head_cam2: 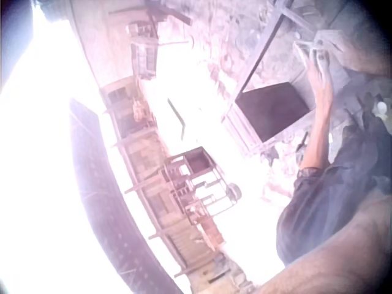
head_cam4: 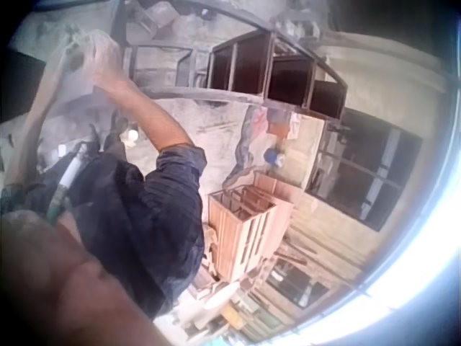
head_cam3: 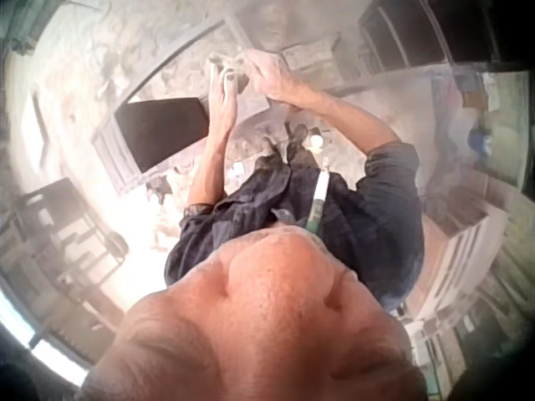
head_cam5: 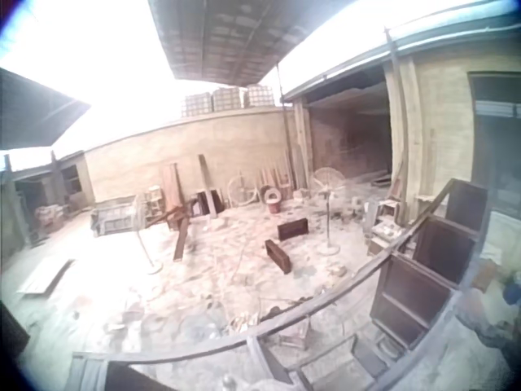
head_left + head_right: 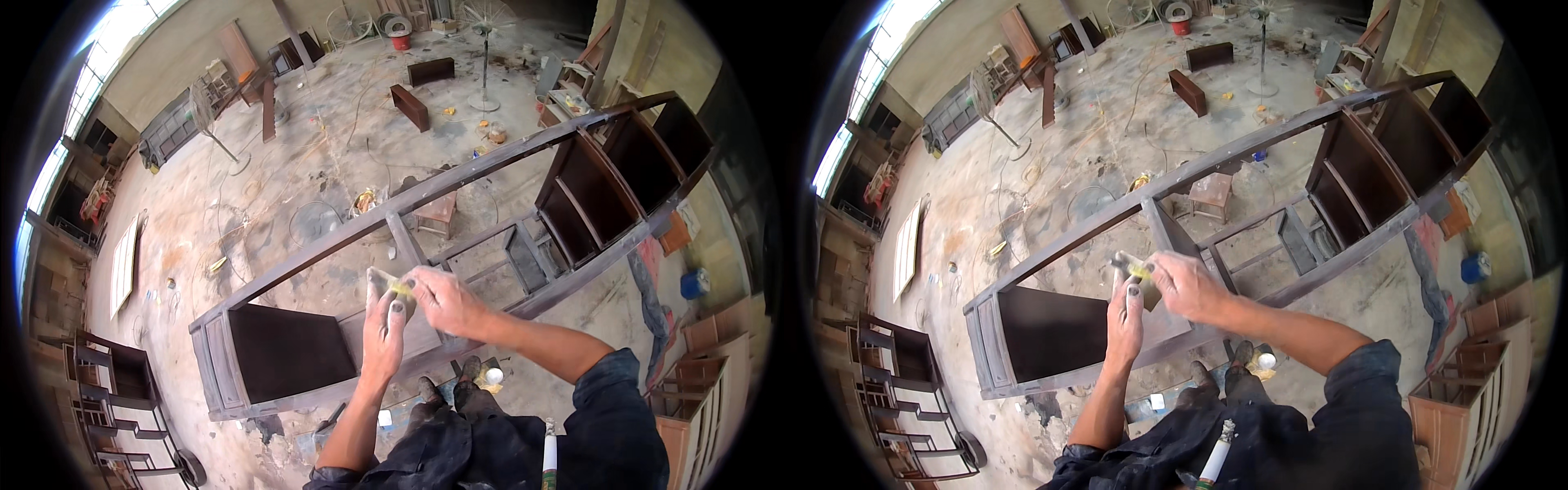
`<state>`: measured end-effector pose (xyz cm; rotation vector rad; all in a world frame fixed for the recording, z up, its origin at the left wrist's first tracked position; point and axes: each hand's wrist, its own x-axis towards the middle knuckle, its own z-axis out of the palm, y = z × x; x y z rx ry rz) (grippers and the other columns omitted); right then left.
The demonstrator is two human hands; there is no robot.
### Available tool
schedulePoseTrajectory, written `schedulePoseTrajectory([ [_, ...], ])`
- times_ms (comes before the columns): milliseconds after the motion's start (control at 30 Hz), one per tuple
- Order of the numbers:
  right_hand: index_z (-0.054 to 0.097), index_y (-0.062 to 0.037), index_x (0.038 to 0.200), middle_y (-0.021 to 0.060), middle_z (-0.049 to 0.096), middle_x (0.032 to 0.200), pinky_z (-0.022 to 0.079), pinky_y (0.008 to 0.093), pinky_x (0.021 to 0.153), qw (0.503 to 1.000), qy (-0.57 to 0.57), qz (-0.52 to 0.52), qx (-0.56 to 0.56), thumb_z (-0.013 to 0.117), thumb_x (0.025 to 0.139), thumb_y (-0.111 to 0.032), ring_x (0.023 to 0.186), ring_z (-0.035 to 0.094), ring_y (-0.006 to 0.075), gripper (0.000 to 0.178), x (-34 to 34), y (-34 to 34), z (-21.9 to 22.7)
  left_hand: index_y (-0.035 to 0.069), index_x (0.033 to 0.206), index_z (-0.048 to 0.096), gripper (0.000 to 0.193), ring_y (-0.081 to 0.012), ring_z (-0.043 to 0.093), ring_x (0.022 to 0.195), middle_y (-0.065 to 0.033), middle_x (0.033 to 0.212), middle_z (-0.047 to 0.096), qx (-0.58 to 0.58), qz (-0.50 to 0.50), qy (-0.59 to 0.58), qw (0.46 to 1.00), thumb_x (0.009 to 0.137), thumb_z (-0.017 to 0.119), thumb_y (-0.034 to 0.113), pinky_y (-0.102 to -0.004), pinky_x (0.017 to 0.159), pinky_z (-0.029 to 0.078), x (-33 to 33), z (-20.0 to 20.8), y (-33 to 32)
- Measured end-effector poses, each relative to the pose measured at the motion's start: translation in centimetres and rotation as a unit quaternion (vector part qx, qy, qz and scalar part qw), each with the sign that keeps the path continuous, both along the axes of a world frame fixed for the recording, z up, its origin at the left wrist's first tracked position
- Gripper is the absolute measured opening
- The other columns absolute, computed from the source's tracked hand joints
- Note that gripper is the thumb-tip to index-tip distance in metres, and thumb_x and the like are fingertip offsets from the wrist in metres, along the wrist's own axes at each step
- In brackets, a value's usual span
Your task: The person sands the surface of a wooden cabinet using a sanding block and a scraper tool. They work on the top edges and the front panels, alternating between scraping and sanding motions to smooth the wood.
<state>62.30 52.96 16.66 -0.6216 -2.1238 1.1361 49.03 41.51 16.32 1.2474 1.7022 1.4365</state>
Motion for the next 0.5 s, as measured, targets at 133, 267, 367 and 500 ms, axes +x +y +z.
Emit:
schedulePoseTrajectory([
  [133, 0.061, 0.0013, 0.114, 0.0220, 0.065, 0.100, 0.053, 0.0416, 0.077, 0.996, 0.000, -0.015, -0.093, 0.059, 0.096, -0.005, 0.091, 0.066, 0.0378, 0.018, 0.1, -5.3, 0.4, -0.006, 0.124, 0.065, 0.048, -0.0214, 0.060, 0.114, -0.0135, 0.124, 0.066, -0.062, 0.034, -0.207, 0.976, 0.111, 0.039, 0.033, -0.0357, 0.101, 0.045, 0.9, 0.5, -0.3],
  [267, 0.061, 0.0006, 0.119, 0.0158, 0.065, 0.104, 0.055, 0.0373, 0.072, 0.994, 0.023, -0.099, -0.049, 0.070, 0.092, -0.013, 0.083, 0.067, 0.0244, 0.031, 2.2, -3.8, 0.4, 0.000, 0.091, 0.062, 0.042, -0.0193, 0.059, 0.104, -0.0112, 0.112, 0.069, 0.028, 0.100, -0.193, 0.976, 0.111, 0.040, 0.030, -0.0369, 0.094, 0.045, 1.0, 1.1, -2.1],
  [367, 0.062, -0.0004, 0.126, 0.0107, 0.068, 0.112, 0.055, 0.0325, 0.077, 0.980, 0.020, -0.032, -0.194, 0.068, 0.098, -0.017, 0.093, 0.066, 0.0157, 0.033, 3.2, -2.7, -0.5, 0.001, 0.089, 0.059, 0.041, -0.0156, 0.055, 0.091, -0.0066, 0.101, 0.066, 0.031, 0.028, -0.193, 0.980, 0.111, 0.039, 0.029, -0.0326, 0.084, 0.045, 1.4, 2.0, -2.9],
  [500, 0.063, -0.0014, 0.127, 0.0048, 0.068, 0.113, 0.055, 0.0272, 0.079, 0.926, 0.045, 0.006, -0.375, 0.065, 0.101, -0.018, 0.096, 0.063, 0.0093, 0.031, 4.3, -3.6, 2.1, 0.002, 0.088, 0.057, 0.041, -0.0128, 0.050, 0.082, -0.0034, 0.092, 0.061, -0.019, -0.018, -0.144, 0.989, 0.112, 0.039, 0.030, -0.0296, 0.075, 0.043, 2.8, 4.5, -3.5],
])
